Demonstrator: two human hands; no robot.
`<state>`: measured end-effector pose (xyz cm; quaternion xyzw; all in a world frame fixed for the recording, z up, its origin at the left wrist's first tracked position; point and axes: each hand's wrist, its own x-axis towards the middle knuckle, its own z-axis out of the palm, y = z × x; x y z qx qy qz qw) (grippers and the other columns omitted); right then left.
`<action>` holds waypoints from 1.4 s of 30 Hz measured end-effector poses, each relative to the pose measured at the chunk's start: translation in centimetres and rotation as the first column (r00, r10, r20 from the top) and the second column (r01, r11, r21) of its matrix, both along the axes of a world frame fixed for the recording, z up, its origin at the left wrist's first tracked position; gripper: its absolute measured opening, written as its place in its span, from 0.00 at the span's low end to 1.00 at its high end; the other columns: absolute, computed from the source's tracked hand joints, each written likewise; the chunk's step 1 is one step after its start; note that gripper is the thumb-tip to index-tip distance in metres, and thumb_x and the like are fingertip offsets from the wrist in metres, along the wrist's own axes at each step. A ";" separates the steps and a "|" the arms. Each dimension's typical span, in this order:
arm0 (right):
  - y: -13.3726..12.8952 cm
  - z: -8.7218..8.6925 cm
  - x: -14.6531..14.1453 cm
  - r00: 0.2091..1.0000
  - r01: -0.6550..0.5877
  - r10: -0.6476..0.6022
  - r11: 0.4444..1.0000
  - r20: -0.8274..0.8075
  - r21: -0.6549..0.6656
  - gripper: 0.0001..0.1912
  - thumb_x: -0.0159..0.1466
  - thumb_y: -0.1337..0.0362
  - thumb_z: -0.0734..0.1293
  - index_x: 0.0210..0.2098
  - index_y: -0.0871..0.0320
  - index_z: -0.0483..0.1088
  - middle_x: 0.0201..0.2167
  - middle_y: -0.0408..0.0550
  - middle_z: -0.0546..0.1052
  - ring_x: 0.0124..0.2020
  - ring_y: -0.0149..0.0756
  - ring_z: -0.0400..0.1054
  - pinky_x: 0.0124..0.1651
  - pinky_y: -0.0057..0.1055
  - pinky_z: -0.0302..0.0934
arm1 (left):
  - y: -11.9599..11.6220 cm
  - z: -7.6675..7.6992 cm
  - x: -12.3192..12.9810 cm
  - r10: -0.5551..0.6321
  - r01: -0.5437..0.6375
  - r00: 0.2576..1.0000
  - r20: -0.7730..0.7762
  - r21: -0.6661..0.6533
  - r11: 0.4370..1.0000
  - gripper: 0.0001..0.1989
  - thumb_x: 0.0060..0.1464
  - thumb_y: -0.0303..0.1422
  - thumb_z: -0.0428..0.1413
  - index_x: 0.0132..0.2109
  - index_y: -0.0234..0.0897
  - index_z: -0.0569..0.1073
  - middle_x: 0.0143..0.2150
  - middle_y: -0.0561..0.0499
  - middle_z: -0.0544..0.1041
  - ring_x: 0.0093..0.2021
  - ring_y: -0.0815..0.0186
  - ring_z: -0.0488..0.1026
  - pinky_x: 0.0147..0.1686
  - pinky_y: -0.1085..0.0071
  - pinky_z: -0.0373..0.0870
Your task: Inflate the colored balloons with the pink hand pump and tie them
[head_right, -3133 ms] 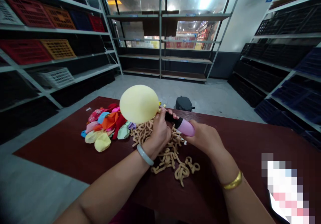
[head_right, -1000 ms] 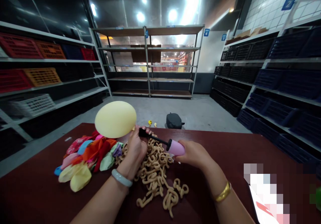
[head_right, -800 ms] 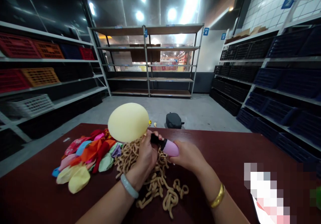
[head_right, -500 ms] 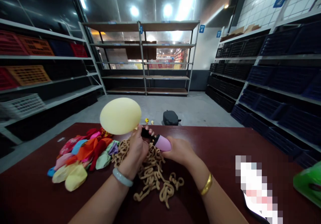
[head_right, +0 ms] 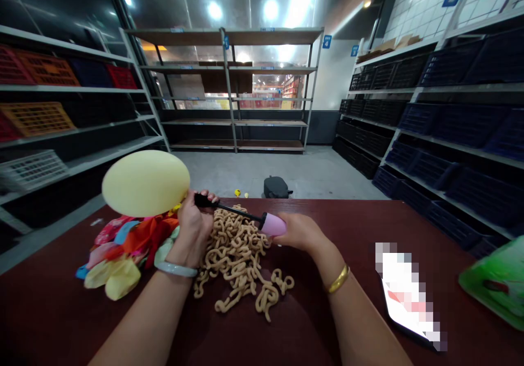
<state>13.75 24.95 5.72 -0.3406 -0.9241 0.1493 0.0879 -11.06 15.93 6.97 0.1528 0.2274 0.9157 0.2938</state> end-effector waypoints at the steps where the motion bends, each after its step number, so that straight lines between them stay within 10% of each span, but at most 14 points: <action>1: 0.0 -0.1 0.0 1.000 0.001 -0.001 1.000 0.005 0.031 0.22 0.52 0.48 0.70 0.43 0.49 0.73 0.36 0.44 0.79 0.35 0.42 0.72 0.31 0.30 0.54 | 0.3 -0.3 0.6 -0.006 0.006 1.000 0.002 0.003 1.000 0.12 0.53 0.33 0.59 0.31 0.38 0.61 0.24 0.55 0.67 0.23 0.69 0.67 0.26 0.71 0.64; 12: -2.1 -0.4 -1.5 0.998 0.057 -0.055 0.987 -0.020 0.153 0.23 0.54 0.45 0.69 0.42 0.52 0.70 0.34 0.47 0.79 0.34 0.43 0.73 0.28 0.30 0.48 | 1.3 -2.5 8.8 -0.211 0.211 0.977 0.010 -0.007 0.977 0.13 0.53 0.38 0.61 0.35 0.38 0.65 0.28 0.55 0.68 0.26 0.70 0.67 0.31 0.70 0.67; 28: 0.1 -0.1 0.1 0.998 -0.019 0.012 0.994 -0.059 -0.104 0.20 0.51 0.51 0.72 0.43 0.48 0.74 0.35 0.43 0.79 0.34 0.40 0.72 0.31 0.30 0.56 | -0.6 0.6 -1.1 -0.001 0.001 1.000 0.013 -0.006 1.000 0.10 0.53 0.30 0.57 0.31 0.39 0.61 0.24 0.55 0.67 0.23 0.68 0.67 0.25 0.70 0.64; 42: -0.8 0.1 -0.5 0.999 0.033 -0.031 0.998 -0.042 0.056 0.22 0.52 0.46 0.71 0.41 0.50 0.72 0.36 0.45 0.79 0.35 0.43 0.73 0.30 0.29 0.51 | 1.3 -1.7 5.0 -0.122 0.122 0.992 -0.019 -0.013 0.992 0.13 0.51 0.34 0.62 0.33 0.38 0.63 0.28 0.54 0.69 0.26 0.68 0.69 0.30 0.68 0.68</action>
